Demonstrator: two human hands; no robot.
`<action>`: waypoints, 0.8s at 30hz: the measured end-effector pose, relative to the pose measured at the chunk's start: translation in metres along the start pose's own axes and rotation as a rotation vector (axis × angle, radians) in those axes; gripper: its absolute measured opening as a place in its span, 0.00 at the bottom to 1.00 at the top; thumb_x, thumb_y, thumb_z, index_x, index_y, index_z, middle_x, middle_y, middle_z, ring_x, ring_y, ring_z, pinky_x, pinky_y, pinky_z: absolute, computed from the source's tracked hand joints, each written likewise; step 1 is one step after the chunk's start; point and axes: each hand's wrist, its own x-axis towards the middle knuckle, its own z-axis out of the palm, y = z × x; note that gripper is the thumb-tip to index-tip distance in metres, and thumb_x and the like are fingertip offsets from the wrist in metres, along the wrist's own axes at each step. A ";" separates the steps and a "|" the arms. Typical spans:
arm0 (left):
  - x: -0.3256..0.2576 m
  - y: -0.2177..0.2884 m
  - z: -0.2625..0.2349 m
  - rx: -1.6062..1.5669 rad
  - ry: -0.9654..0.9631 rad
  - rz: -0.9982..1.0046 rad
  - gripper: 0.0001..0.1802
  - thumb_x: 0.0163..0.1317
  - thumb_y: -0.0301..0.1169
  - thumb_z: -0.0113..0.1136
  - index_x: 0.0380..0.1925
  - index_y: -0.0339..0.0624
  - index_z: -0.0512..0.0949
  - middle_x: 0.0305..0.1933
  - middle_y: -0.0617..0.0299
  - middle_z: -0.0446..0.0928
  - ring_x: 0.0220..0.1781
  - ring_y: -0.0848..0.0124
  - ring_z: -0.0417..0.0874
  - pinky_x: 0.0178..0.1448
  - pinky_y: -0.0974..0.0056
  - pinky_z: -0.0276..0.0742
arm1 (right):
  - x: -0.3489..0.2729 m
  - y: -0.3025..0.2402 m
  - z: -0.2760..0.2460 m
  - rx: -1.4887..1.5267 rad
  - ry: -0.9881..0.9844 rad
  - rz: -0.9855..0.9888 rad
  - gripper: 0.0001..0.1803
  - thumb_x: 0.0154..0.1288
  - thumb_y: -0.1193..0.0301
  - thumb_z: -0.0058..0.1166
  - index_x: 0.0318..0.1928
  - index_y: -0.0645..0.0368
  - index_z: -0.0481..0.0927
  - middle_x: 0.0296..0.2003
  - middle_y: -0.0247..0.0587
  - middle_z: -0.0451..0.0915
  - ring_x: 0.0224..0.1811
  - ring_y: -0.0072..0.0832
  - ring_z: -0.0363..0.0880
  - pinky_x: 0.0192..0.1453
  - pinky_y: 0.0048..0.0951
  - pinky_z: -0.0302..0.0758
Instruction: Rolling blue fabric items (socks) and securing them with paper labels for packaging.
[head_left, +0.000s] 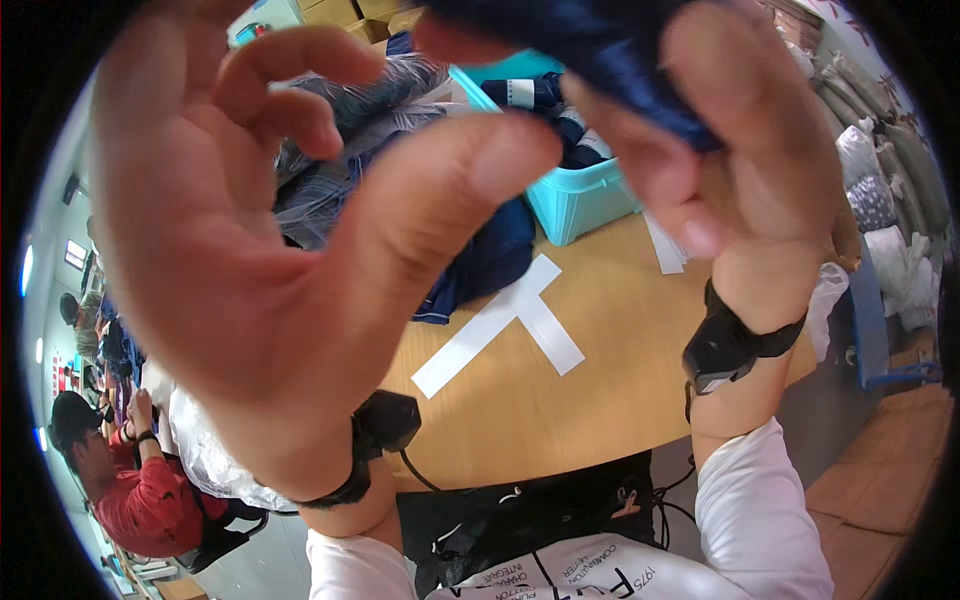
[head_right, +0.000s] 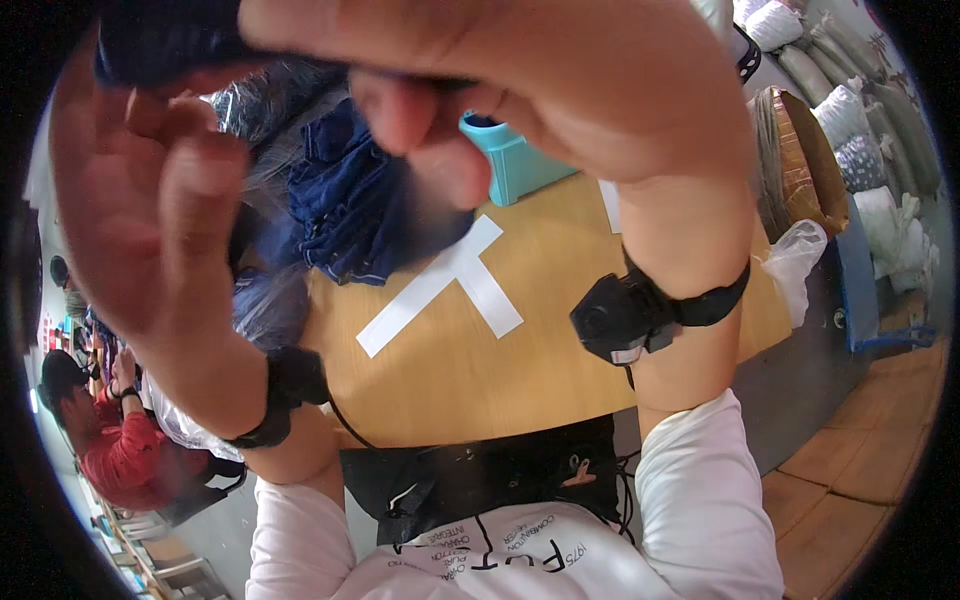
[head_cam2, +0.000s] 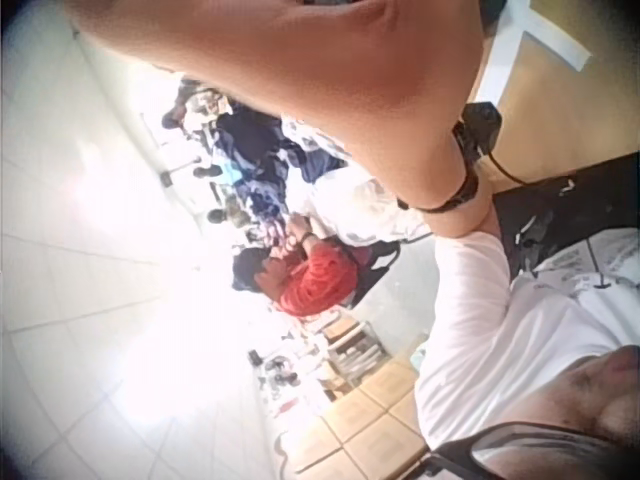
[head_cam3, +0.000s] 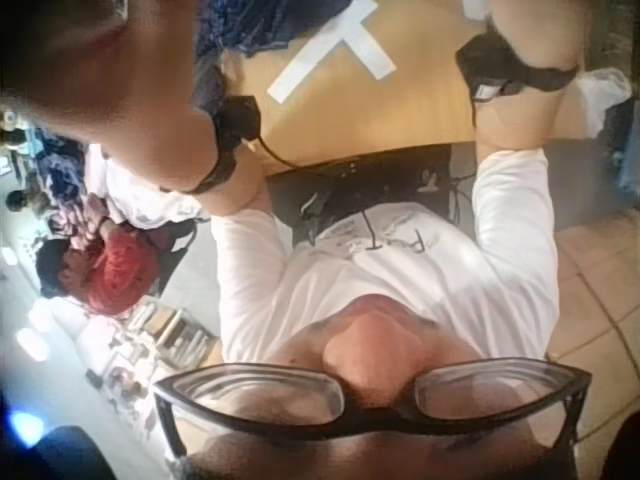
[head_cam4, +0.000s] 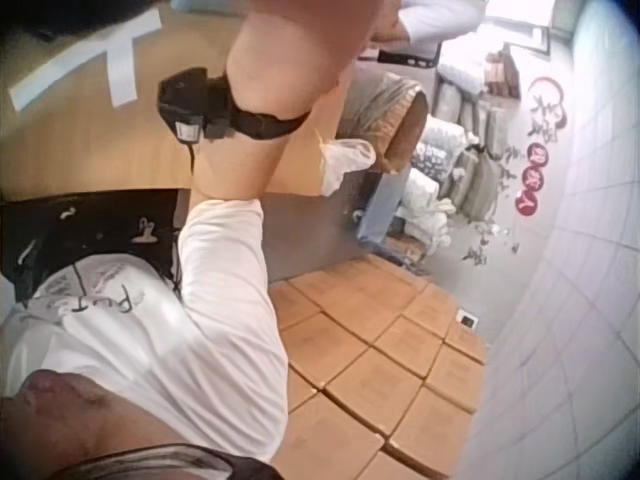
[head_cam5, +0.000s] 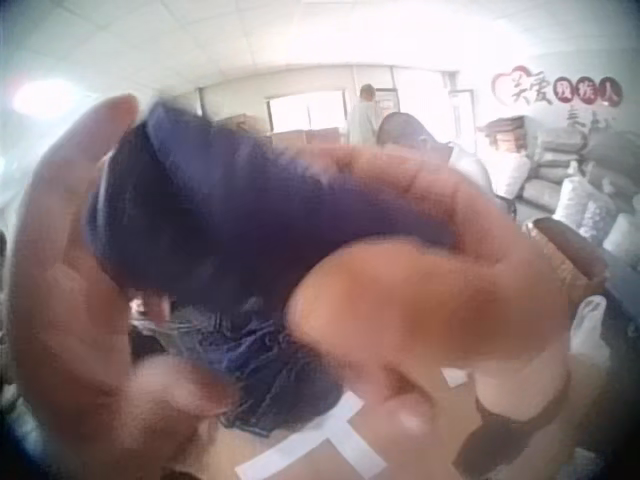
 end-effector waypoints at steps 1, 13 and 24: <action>0.002 0.006 -0.005 0.034 -0.007 -0.013 0.12 0.61 0.24 0.74 0.41 0.36 0.80 0.42 0.59 0.79 0.44 0.71 0.80 0.51 0.68 0.74 | 0.001 -0.005 -0.001 0.016 -0.039 -0.041 0.31 0.81 0.66 0.57 0.72 0.75 0.65 0.57 0.62 0.82 0.35 0.21 0.86 0.29 0.16 0.86; -0.131 0.071 0.079 0.398 -0.960 -0.460 0.40 0.56 0.54 0.77 0.55 0.29 0.79 0.64 0.48 0.79 0.68 0.47 0.79 0.68 0.52 0.78 | 0.007 -0.043 -0.055 -0.139 -0.284 -0.302 0.29 0.87 0.60 0.45 0.72 0.75 0.64 0.59 0.63 0.81 0.29 0.14 0.83 0.21 0.12 0.82; -0.182 0.091 0.062 0.140 -0.849 -0.057 0.20 0.56 0.40 0.74 0.45 0.43 0.82 0.50 0.58 0.81 0.62 0.56 0.84 0.59 0.56 0.83 | -0.004 -0.037 -0.021 -0.077 0.020 -0.346 0.27 0.86 0.60 0.48 0.69 0.73 0.69 0.60 0.61 0.81 0.27 0.12 0.82 0.22 0.13 0.82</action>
